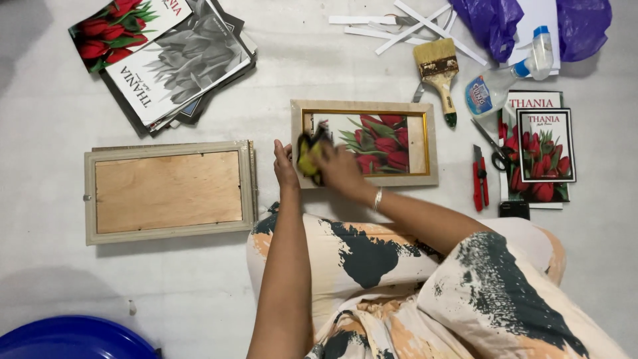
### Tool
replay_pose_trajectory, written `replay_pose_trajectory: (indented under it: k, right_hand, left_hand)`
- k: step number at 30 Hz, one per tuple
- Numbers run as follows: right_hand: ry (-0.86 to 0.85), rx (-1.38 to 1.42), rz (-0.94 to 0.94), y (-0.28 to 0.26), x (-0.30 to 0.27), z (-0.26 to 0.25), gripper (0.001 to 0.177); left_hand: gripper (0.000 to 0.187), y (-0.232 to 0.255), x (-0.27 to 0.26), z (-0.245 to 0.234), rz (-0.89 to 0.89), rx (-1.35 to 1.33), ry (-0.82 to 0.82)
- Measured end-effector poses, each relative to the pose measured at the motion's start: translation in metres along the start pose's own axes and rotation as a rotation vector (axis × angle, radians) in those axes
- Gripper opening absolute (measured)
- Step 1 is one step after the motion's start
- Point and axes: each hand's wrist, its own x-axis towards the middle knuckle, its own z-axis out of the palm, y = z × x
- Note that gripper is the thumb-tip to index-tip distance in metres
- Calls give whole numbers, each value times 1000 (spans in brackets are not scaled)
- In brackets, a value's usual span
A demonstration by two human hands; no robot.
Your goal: Cleaning a picture frame with a brush and cloth before assembling the artwork and backing into the frame.
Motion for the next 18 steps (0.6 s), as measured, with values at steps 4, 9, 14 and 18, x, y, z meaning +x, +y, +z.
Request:
replay_pose_trajectory:
  k: [4, 9, 14, 18]
  right_hand:
    - [35, 132, -144, -23, -40, 12, 37]
    - [199, 67, -201, 9, 7, 18, 26]
    - [149, 31, -39, 56, 79, 37, 40]
    - [77, 63, 290, 55, 98, 75, 55]
  left_hand:
    - [92, 55, -44, 12, -20, -30, 8]
    - [102, 47, -34, 13, -6, -77, -48]
    - [104, 56, -43, 16, 27, -40, -27]
    - [100, 43, -32, 12, -9, -21, 3]
